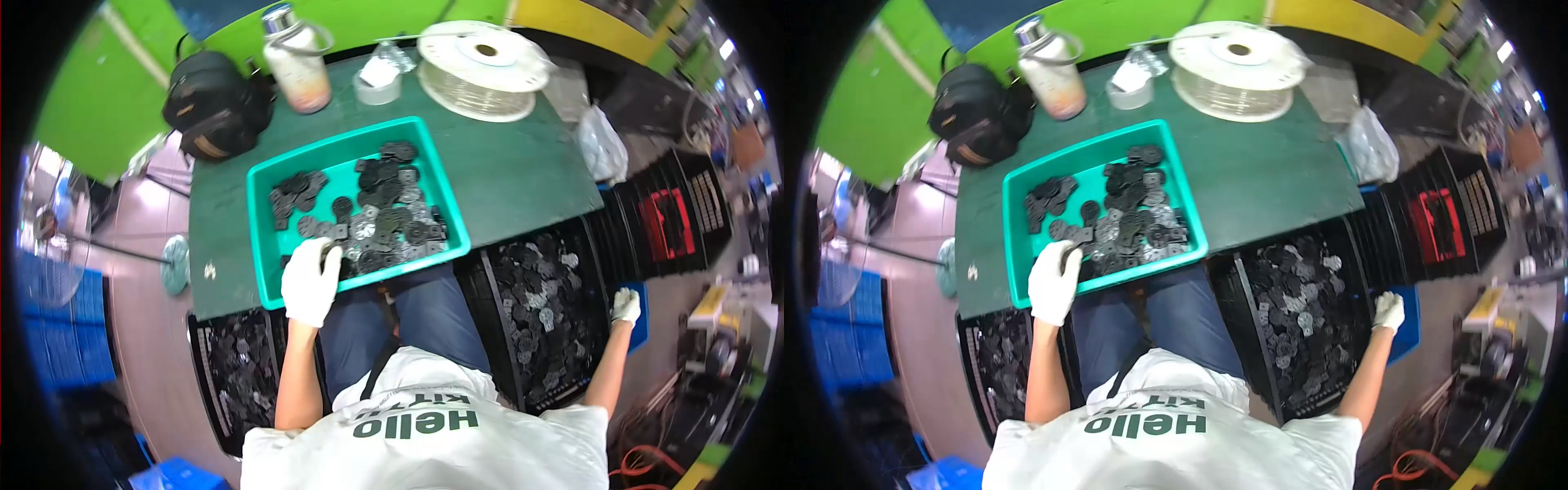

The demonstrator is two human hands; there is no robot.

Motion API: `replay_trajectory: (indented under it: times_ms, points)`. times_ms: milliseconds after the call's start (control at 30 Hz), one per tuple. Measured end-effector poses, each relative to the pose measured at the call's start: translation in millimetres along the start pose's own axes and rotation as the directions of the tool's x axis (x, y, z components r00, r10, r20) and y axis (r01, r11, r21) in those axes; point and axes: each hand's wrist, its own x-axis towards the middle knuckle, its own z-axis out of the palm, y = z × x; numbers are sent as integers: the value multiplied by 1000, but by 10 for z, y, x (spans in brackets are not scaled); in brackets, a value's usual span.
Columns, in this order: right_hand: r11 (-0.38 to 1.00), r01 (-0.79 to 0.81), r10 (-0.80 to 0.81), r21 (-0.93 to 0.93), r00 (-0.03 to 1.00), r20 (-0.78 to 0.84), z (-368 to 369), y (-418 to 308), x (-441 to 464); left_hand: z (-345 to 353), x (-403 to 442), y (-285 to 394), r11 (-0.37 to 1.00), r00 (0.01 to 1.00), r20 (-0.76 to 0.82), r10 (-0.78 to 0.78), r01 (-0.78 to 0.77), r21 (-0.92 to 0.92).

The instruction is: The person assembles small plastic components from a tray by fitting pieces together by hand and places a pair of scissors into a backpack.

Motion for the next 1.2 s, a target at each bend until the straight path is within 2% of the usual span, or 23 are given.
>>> replay_trajectory:
  times_ms: [33,67,100,167,200,233,300,367,400,433,467,500,533,567,633,700,767,867,900,1000,1067,1133,1200]
  points:
    - [979,140,-103,-145,967,232,305,107,-540,13,-1,7,997,998,13,-58,59,-45]
    - [944,264,-156,-199,886,436,687,155,-1132,15,10,1,995,996,22,-81,82,-53]
    - [895,391,-186,-214,764,618,1068,196,-1733,22,13,-12,994,995,33,-93,95,-62]
    - [732,625,-107,-272,499,860,1658,226,-2786,34,14,-70,994,995,30,-94,95,-49]
    - [698,686,-71,-203,349,934,1837,318,-3074,33,23,-91,993,996,17,-85,86,-81]
    - [343,939,-90,0,33,995,2044,292,-3419,34,29,-108,990,997,3,-73,73,-117]
    - [384,910,128,159,-223,966,2373,404,-3925,48,32,-152,974,994,5,-113,112,-197]
    - [92,913,303,398,-407,862,2607,655,-4139,55,17,-199,922,981,6,-191,182,-342]
    - [90,910,309,405,-412,857,2687,709,-4269,40,24,-197,909,981,-7,-194,177,-377]
    - [-60,904,457,423,-352,817,2757,749,-4404,35,30,-202,907,979,-13,-205,185,-378]
    - [-202,867,586,456,-266,766,2804,793,-4506,30,36,-209,862,968,-6,-249,219,-456]
    - [-196,862,591,468,-277,757,2824,857,-4569,15,38,-215,810,956,5,-292,250,-530]
    - [-190,872,638,451,-239,732,2841,936,-4610,-38,50,-197,763,941,79,-330,315,-565]
    - [-188,881,683,434,-200,702,2861,1014,-4631,-37,55,-215,760,937,70,-342,320,-566]
    - [-152,876,681,458,-243,691,2929,1106,-4671,-21,64,-248,663,932,67,-356,303,-685]
    - [-120,922,640,369,-213,738,2969,1168,-4749,-36,61,-243,620,914,102,-393,345,-704]
    - [-11,954,532,300,-248,810,3010,1290,-4772,-32,79,-233,582,916,95,-391,326,-745]
    - [-16,978,404,210,-186,896,3143,1540,-4719,-54,85,-258,574,912,129,-390,350,-740]
    - [36,987,402,157,-158,902,3187,1532,-4711,-63,80,-266,566,912,142,-384,354,-744]
    - [125,981,299,150,-181,937,3209,1531,-4576,-75,89,-269,525,906,134,-402,348,-776]
    - [181,976,306,122,-173,936,3147,1419,-4566,-60,92,-275,492,900,126,-416,340,-802]
    - [199,974,327,111,-173,929,3030,1262,-4602,-44,88,-278,525,912,113,-395,324,-787]
    - [289,943,244,167,-242,939,2878,1167,-4606,-40,83,-284,540,913,112,-394,328,-775]
